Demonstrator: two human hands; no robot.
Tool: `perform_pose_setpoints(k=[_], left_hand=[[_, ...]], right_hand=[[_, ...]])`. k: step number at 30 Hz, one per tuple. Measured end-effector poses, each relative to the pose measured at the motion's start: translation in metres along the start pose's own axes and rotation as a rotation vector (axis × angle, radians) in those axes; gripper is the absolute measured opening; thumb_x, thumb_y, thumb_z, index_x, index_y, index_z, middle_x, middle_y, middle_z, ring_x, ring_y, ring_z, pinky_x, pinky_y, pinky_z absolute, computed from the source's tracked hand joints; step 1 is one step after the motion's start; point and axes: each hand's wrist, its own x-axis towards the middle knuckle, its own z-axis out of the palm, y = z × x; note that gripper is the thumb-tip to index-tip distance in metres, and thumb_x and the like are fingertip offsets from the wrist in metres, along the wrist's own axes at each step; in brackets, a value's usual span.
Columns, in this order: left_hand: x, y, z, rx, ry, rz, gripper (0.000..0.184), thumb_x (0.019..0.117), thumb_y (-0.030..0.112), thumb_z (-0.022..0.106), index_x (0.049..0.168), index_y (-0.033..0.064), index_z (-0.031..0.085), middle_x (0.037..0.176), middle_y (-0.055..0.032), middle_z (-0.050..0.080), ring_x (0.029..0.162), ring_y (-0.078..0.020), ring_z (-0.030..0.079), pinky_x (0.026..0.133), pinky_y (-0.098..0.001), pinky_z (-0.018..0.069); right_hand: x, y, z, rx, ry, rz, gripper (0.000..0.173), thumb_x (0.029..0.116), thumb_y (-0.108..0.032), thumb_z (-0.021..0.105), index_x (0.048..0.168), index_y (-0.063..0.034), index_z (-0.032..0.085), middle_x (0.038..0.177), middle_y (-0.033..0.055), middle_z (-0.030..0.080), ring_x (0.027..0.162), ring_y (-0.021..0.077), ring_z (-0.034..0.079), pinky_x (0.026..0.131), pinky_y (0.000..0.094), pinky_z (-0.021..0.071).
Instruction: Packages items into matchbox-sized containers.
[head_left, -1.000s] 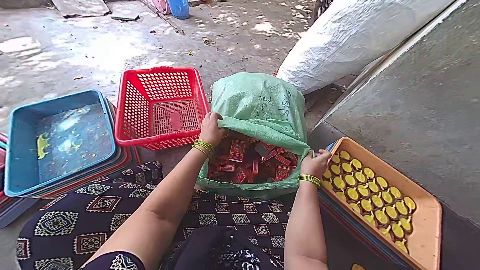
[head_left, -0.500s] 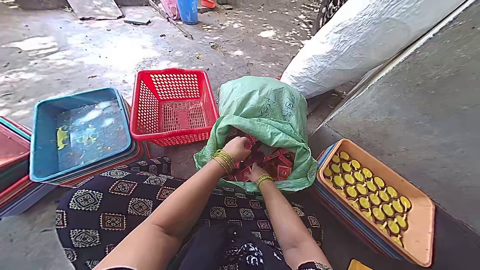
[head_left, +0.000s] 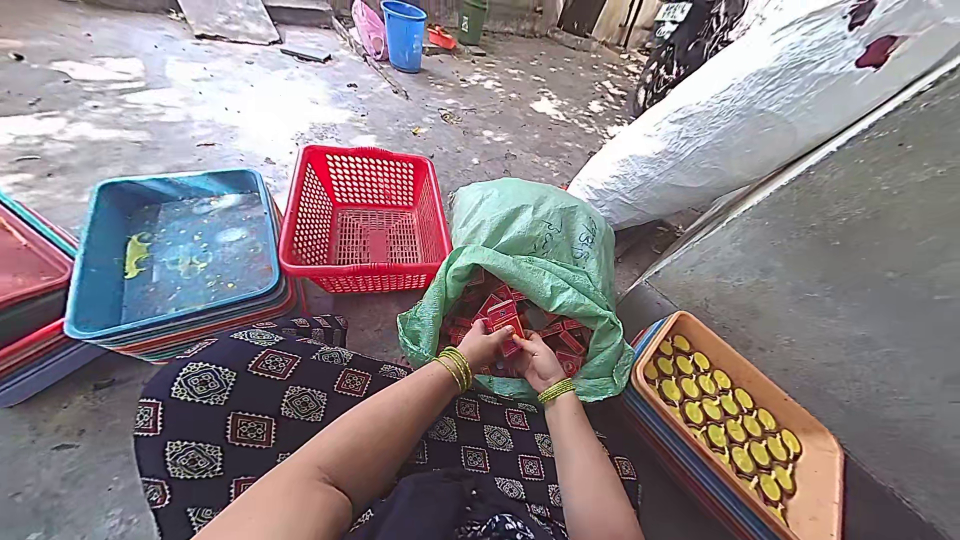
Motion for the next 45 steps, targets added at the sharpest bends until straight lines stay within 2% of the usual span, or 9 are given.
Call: perform_pose_setpoints(k=[4,9,13,17,19,22,25,31,45], left_hand=[[0.015,0.005,-0.010,-0.196,-0.146,0.141,0.069,0.0897,0.014,0.075,0.147,0.0063,0.038,0.123,-0.0169,0.066,0.105,-0.0250,0.070,0.089,-0.0428,0.0601],[0.031,0.013,-0.028,-0.229,-0.210,0.116,0.109,0.0795,0.014,0.082,0.160,0.0139,0.009,0.132,-0.0179,0.060,0.105,-0.0260,0.069,0.085,-0.0419,0.0608],[0.043,0.020,-0.036,-0.052,0.189,0.171,0.116,0.0665,0.038,0.096,0.151,0.0022,0.024,0.125,-0.0215,0.062,0.106,-0.0249,0.069,0.093,-0.0424,0.0593],[0.045,0.033,-0.040,-0.086,0.386,0.190,0.114,0.0697,0.030,0.096,0.151,0.0043,0.021,0.125,-0.0253,0.060,0.106,-0.0306,0.068,0.092,-0.0487,0.0587],[0.042,0.038,-0.037,-0.050,0.380,0.182,0.113,0.0703,0.026,0.096,0.152,0.0039,0.021,0.125,-0.0256,0.060,0.108,-0.0314,0.068,0.093,-0.0492,0.0579],[0.035,0.041,-0.032,0.023,0.350,0.138,0.101,0.0672,0.026,0.095,0.147,0.0008,0.037,0.122,-0.0224,0.065,0.111,-0.0300,0.067,0.097,-0.0484,0.0561],[0.035,0.034,-0.036,-0.098,0.277,0.166,0.089,0.0689,0.022,0.093,0.141,-0.0012,0.046,0.117,-0.0208,0.068,0.106,-0.0269,0.070,0.096,-0.0450,0.0578],[0.033,0.037,-0.032,-0.241,0.196,0.170,0.084,0.0905,0.031,0.079,0.154,0.0075,0.028,0.128,-0.0268,0.061,0.105,-0.0355,0.071,0.082,-0.0534,0.0625],[0.049,0.041,-0.058,0.077,0.331,0.126,0.056,0.0875,0.038,0.067,0.132,0.0061,0.056,0.109,-0.0181,0.070,0.100,-0.0305,0.070,0.087,-0.0555,0.0564]], right_hand=[[0.007,0.005,0.014,0.160,-0.036,0.074,0.033,0.1116,-0.022,0.036,0.136,-0.0032,0.046,0.104,0.0193,0.068,0.083,0.0273,0.070,0.074,0.0423,0.0598],[0.027,0.005,0.023,0.257,-0.259,0.238,0.053,0.1082,-0.039,0.020,0.095,-0.0082,0.061,0.073,0.0047,0.059,0.052,0.0112,0.051,0.044,0.0232,0.0416],[0.048,0.010,0.044,-0.535,0.147,-0.066,0.042,0.1138,-0.029,0.029,0.128,-0.0036,0.059,0.099,0.0127,0.069,0.079,0.0197,0.067,0.066,0.0358,0.0571],[0.084,0.017,0.035,-1.125,0.469,-0.214,0.074,0.0940,-0.045,0.070,0.143,0.0062,0.048,0.139,0.0282,0.057,0.131,0.0397,0.055,0.113,0.0537,0.0425],[0.096,0.021,0.030,-1.061,0.455,-0.131,0.087,0.0857,-0.040,0.082,0.147,0.0060,0.041,0.138,0.0286,0.058,0.129,0.0387,0.057,0.110,0.0532,0.0455],[0.102,0.031,0.028,-0.904,0.383,-0.119,0.060,0.0799,-0.019,0.087,0.128,0.0044,0.061,0.118,0.0236,0.069,0.109,0.0332,0.067,0.096,0.0519,0.0545],[0.099,0.041,0.027,-0.728,0.329,-0.095,0.045,0.0914,-0.013,0.075,0.130,0.0030,0.060,0.115,0.0215,0.068,0.099,0.0281,0.067,0.087,0.0460,0.0571],[0.097,0.038,0.034,-0.439,0.312,-0.036,0.039,0.1040,-0.013,0.059,0.139,0.0020,0.049,0.113,0.0205,0.066,0.084,0.0225,0.068,0.070,0.0367,0.0587],[0.073,0.006,-0.007,-0.510,0.204,0.075,0.052,0.0867,-0.004,0.079,0.133,-0.0017,0.057,0.114,0.0166,0.069,0.092,0.0233,0.071,0.077,0.0383,0.0621]])
